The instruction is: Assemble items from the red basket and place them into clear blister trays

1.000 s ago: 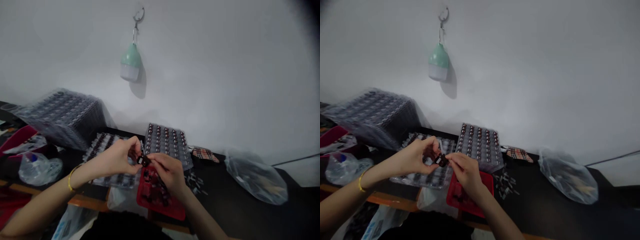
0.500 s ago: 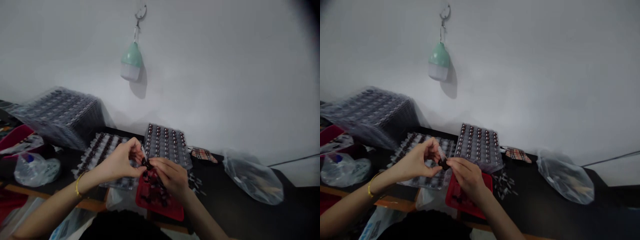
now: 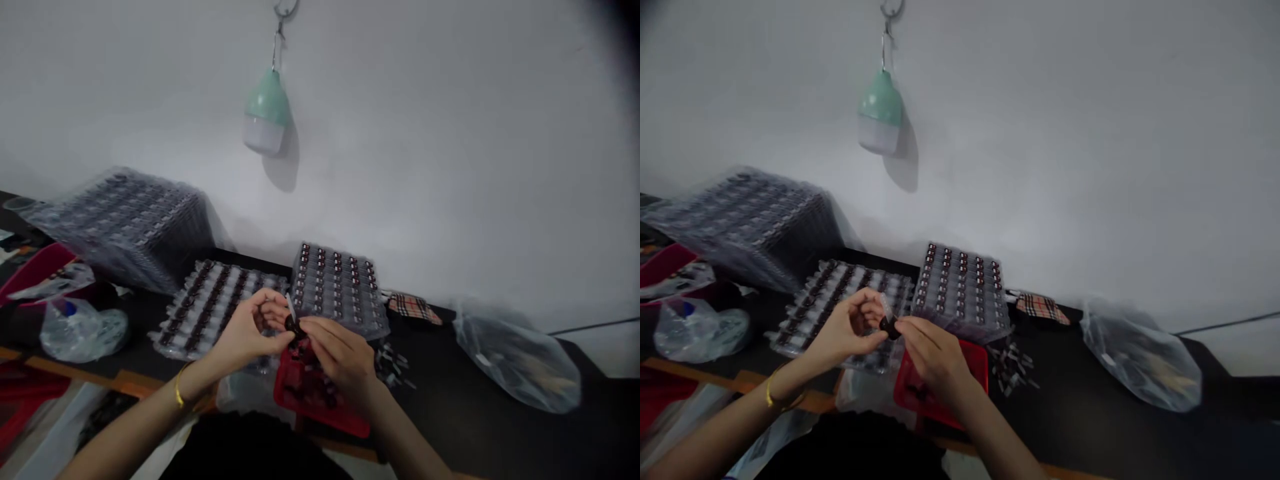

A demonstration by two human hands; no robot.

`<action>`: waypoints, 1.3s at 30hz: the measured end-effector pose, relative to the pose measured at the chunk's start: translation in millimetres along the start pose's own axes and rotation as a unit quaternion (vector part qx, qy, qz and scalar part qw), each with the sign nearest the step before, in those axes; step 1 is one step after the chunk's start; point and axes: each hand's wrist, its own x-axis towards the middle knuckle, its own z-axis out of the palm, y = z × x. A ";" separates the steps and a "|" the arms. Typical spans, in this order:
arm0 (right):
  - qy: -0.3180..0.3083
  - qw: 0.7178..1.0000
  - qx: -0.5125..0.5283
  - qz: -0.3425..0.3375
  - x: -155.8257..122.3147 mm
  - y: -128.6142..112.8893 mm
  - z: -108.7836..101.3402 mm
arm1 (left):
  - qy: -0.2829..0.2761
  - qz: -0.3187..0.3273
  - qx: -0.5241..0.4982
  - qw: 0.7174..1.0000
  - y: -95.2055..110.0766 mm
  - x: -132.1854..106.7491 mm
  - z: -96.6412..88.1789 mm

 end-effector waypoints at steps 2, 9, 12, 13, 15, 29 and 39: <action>-0.015 1.000 0.001 0.001 -1.3 0.4 -1.6 | 0.012 -0.007 -0.036 0.999 -5.8 -0.6 -0.3; -0.141 0.982 -0.098 -0.082 -6.9 1.1 -12.9 | 0.037 -0.080 -0.092 0.992 -22.4 -5.4 -1.4; -0.162 0.983 -0.066 -0.049 -22.2 0.6 -0.1 | 0.037 -0.108 -0.109 0.988 -50.0 -17.0 -5.7; -0.157 0.986 -0.043 -0.026 -31.0 0.6 8.1 | 0.037 -0.119 -0.112 0.986 -62.3 -22.8 -9.5; -0.147 0.988 0.025 0.025 -53.5 0.1 29.1 | 0.038 -0.154 -0.103 0.982 -87.3 -36.4 -22.0; -0.406 0.894 0.175 0.072 -127.2 -21.0 120.1 | -0.221 -0.076 0.492 0.839 -112.3 -77.9 -104.5; -0.368 0.902 0.083 0.208 -184.8 -24.1 104.1 | -0.112 0.009 0.665 0.739 -139.0 -16.4 -190.6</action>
